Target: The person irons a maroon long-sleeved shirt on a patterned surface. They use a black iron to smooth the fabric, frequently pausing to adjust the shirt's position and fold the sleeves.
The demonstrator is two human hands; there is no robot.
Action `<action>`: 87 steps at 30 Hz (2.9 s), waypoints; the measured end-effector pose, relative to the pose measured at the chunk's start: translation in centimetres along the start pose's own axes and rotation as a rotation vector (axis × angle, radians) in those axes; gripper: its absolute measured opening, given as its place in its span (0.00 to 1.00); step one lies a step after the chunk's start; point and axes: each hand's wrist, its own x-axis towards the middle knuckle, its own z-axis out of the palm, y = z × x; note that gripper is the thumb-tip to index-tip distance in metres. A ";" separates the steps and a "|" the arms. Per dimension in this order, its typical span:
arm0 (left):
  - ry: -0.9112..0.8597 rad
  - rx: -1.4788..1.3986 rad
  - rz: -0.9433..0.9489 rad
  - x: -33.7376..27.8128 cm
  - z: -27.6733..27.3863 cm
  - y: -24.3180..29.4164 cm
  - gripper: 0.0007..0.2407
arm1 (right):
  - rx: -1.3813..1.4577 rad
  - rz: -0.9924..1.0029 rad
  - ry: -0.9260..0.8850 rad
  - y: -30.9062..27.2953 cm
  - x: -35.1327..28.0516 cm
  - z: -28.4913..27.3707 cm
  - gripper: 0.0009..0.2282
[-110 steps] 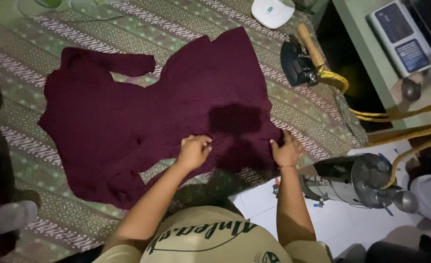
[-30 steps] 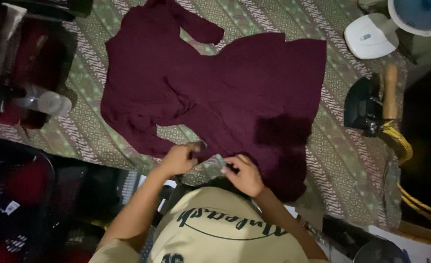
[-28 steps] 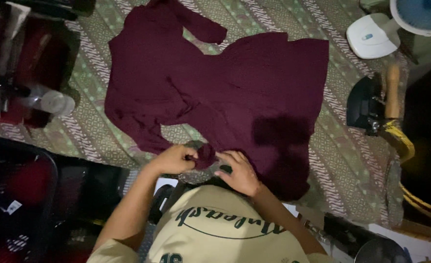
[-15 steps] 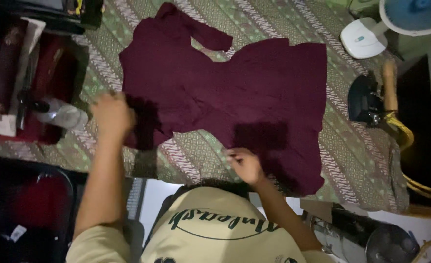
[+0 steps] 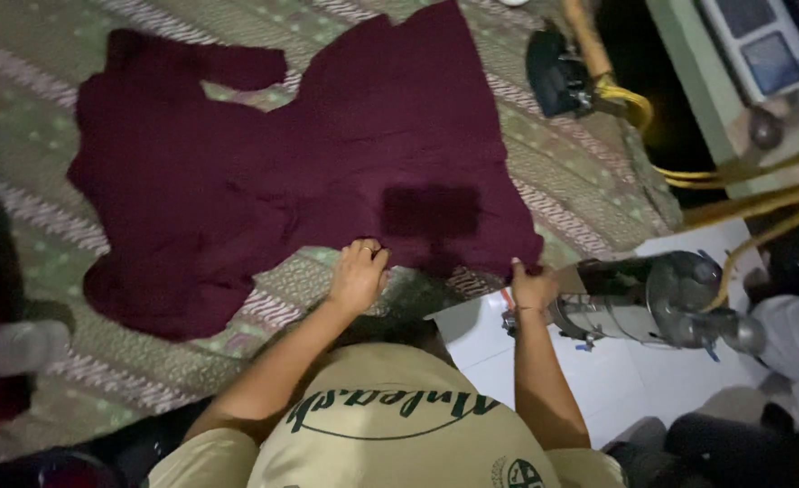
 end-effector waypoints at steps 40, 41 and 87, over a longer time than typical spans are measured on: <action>-0.631 -0.486 -0.116 4.7 -1.5 3.4 0.14 | -0.240 0.165 -0.678 -3.1 6.4 -11.0 0.21; -0.602 -0.541 -0.132 4.9 -1.5 3.8 0.16 | -0.159 0.118 -0.628 -4.8 6.8 -11.5 0.16; -0.044 0.087 -0.969 22.2 1.3 -20.3 0.22 | -0.388 -0.970 -0.687 -37.3 36.5 26.7 0.29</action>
